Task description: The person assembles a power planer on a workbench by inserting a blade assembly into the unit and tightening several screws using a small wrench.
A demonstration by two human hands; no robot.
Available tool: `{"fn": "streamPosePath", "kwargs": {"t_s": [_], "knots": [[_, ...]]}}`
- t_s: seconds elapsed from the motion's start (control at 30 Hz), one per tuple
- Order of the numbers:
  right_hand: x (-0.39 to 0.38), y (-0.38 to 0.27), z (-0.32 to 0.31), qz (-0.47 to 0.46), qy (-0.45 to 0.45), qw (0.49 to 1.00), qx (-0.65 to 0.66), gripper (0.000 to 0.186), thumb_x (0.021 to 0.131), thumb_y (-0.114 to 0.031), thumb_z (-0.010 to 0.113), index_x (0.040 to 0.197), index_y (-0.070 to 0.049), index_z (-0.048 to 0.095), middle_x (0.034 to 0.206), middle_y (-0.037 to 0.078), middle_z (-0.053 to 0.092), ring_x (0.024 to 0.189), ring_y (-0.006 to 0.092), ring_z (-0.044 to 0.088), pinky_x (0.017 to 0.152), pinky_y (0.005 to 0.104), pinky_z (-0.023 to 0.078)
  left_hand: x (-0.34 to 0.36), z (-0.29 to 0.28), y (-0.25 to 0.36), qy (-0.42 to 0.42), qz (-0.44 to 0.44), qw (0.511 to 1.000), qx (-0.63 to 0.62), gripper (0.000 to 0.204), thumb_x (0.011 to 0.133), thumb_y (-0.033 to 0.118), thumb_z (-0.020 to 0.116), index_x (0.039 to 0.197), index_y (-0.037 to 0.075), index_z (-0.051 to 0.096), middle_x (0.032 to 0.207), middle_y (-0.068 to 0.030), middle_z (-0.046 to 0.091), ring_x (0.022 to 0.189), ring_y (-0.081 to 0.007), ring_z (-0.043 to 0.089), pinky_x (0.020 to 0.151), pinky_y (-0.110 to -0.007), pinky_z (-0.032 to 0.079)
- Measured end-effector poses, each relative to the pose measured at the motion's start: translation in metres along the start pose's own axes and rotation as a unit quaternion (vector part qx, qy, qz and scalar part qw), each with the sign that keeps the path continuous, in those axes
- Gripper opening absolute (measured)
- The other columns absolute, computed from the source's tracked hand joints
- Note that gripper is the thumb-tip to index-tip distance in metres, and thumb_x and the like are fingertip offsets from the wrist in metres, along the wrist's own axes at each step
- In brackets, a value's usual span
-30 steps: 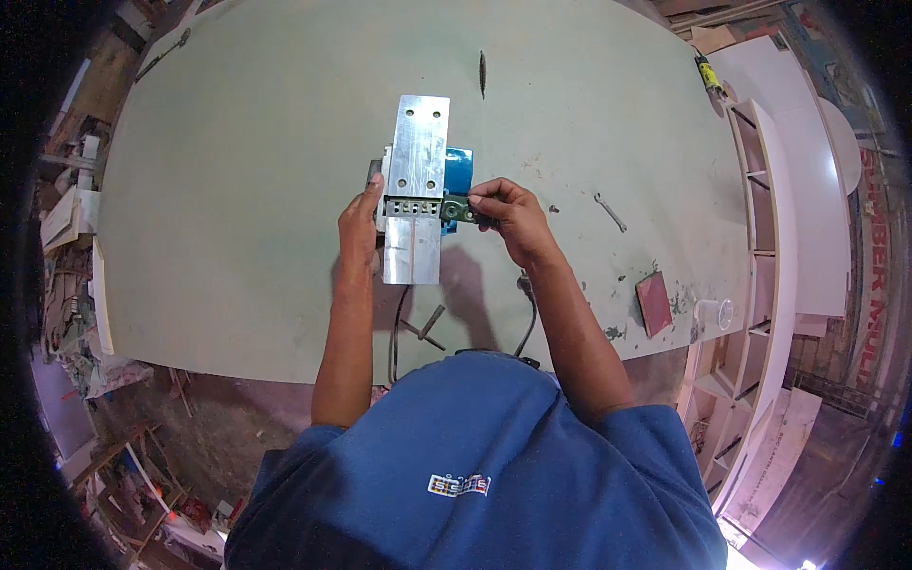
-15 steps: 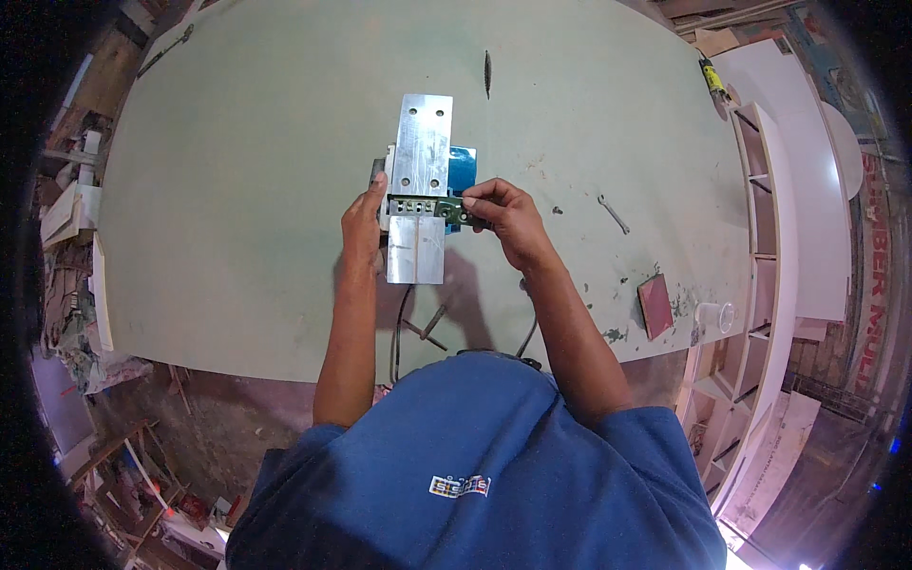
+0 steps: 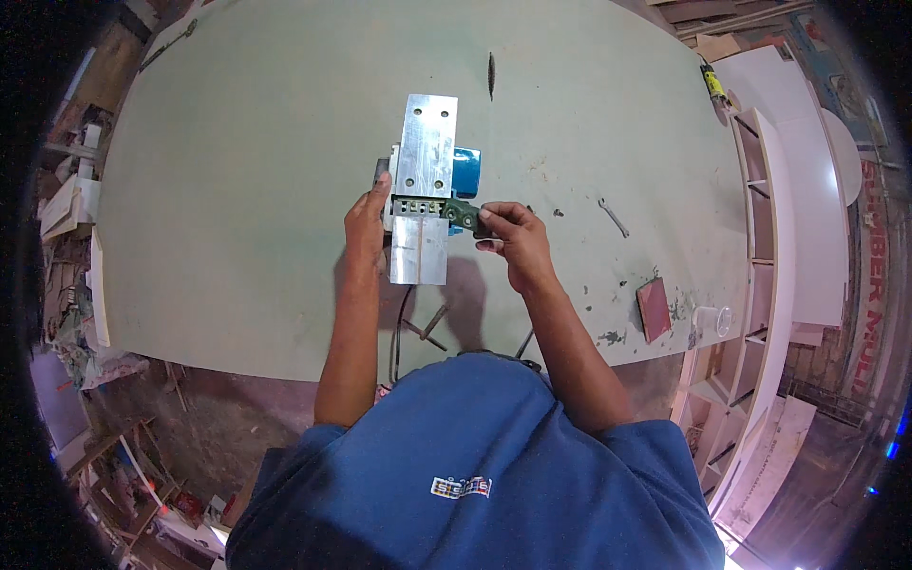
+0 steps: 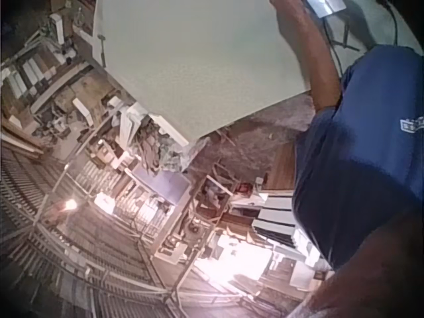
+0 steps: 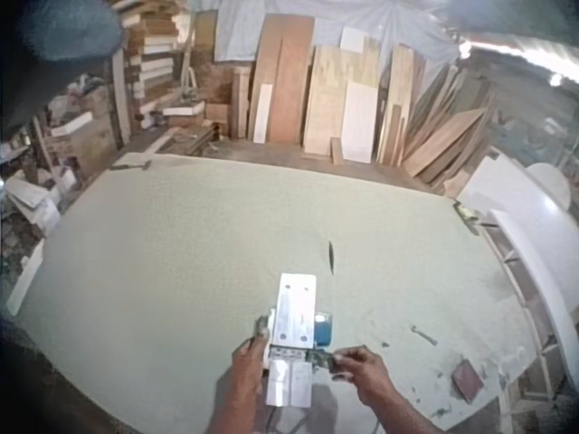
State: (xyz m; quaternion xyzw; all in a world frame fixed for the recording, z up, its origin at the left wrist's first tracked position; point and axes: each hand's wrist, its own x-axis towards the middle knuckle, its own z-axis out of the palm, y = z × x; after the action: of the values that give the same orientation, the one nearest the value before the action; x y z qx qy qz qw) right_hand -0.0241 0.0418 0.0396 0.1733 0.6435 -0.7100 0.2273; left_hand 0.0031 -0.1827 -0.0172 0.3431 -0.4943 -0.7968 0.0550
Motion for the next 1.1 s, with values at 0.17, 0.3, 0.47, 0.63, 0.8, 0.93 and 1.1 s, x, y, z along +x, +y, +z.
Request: {"fn": "streamPosePath", "kwargs": {"t_s": [0.17, 0.3, 0.47, 0.63, 0.8, 0.93, 1.1], "knots": [[0.000, -0.001, -0.001, -0.010, 0.001, 1.000, -0.002, 0.016, 0.095, -0.010, 0.073, 0.108, -0.002, 0.070, 0.094, 0.006, 0.071, 0.083, 0.0151, 0.067, 0.072, 0.0300, 0.055, 0.001, 0.001, 0.002, -0.001, -0.002, 1.000, 0.007, 0.047, 0.095, 0.043, 0.076, 0.101, -0.004, 0.075, 0.093, -0.0047, 0.071, 0.083, -0.0128, 0.060, 0.079, -0.029, 0.049], [0.010, -0.004, 0.001, -0.041, -0.034, 0.999, -0.010, 0.013, 0.095, -0.009, 0.073, 0.106, -0.002, 0.070, 0.094, 0.005, 0.071, 0.081, 0.0137, 0.065, 0.071, 0.0293, 0.053, 0.000, 0.002, 0.002, -0.007, 0.001, 1.000, -0.002, 0.049, 0.095, 0.044, 0.076, 0.103, -0.004, 0.075, 0.093, -0.0050, 0.071, 0.082, -0.0124, 0.060, 0.077, -0.029, 0.049], [0.012, -0.004, -0.003, -0.041, -0.069, 0.997, 0.007, 0.008, 0.095, -0.007, 0.072, 0.101, -0.003, 0.069, 0.092, 0.004, 0.070, 0.079, 0.0124, 0.064, 0.071, 0.0287, 0.052, 0.000, 0.001, 0.003, -0.005, -0.017, 1.000, -0.012, 0.050, 0.095, 0.045, 0.076, 0.106, -0.004, 0.075, 0.094, -0.0056, 0.071, 0.083, -0.0125, 0.062, 0.077, -0.029, 0.050], [0.019, -0.003, -0.006, -0.043, -0.095, 0.994, 0.015, 0.009, 0.095, -0.008, 0.073, 0.102, -0.003, 0.068, 0.089, 0.004, 0.069, 0.078, 0.0114, 0.063, 0.072, 0.0283, 0.051, 0.001, 0.001, -0.001, -0.007, -0.002, 0.999, -0.040, 0.049, 0.094, 0.045, 0.076, 0.108, -0.002, 0.075, 0.093, -0.0044, 0.072, 0.082, -0.0112, 0.062, 0.073, -0.027, 0.049], [0.018, -0.010, 0.010, -0.057, -0.088, 0.994, -0.024, 0.013, 0.093, -0.009, 0.076, 0.102, -0.002, 0.068, 0.088, 0.004, 0.069, 0.077, 0.0116, 0.063, 0.070, 0.0288, 0.052, -0.004, 0.002, 0.006, -0.010, -0.029, 0.999, -0.028, 0.048, 0.095, 0.044, 0.076, 0.108, -0.002, 0.075, 0.092, -0.0038, 0.071, 0.082, -0.0119, 0.062, 0.075, -0.029, 0.049], [0.008, -0.007, 0.036, -0.117, 0.003, 0.990, -0.080, 0.019, 0.091, -0.011, 0.079, 0.101, -0.002, 0.065, 0.083, 0.003, 0.068, 0.075, 0.0108, 0.063, 0.064, 0.0270, 0.049, -0.003, 0.001, 0.006, -0.013, -0.019, 0.999, -0.029, 0.047, 0.095, 0.043, 0.076, 0.107, -0.003, 0.075, 0.092, -0.0044, 0.071, 0.084, -0.0128, 0.063, 0.076, -0.030, 0.050], [0.002, 0.001, 0.043, -0.163, 0.072, 0.968, -0.176, 0.021, 0.090, -0.010, 0.080, 0.097, -0.002, 0.063, 0.079, 0.002, 0.067, 0.071, 0.0098, 0.062, 0.060, 0.0264, 0.048, -0.002, 0.002, 0.003, -0.006, 0.006, 1.000, -0.006, 0.049, 0.094, 0.043, 0.077, 0.106, -0.005, 0.074, 0.094, -0.0063, 0.072, 0.085, -0.0134, 0.063, 0.079, -0.030, 0.051]]}}
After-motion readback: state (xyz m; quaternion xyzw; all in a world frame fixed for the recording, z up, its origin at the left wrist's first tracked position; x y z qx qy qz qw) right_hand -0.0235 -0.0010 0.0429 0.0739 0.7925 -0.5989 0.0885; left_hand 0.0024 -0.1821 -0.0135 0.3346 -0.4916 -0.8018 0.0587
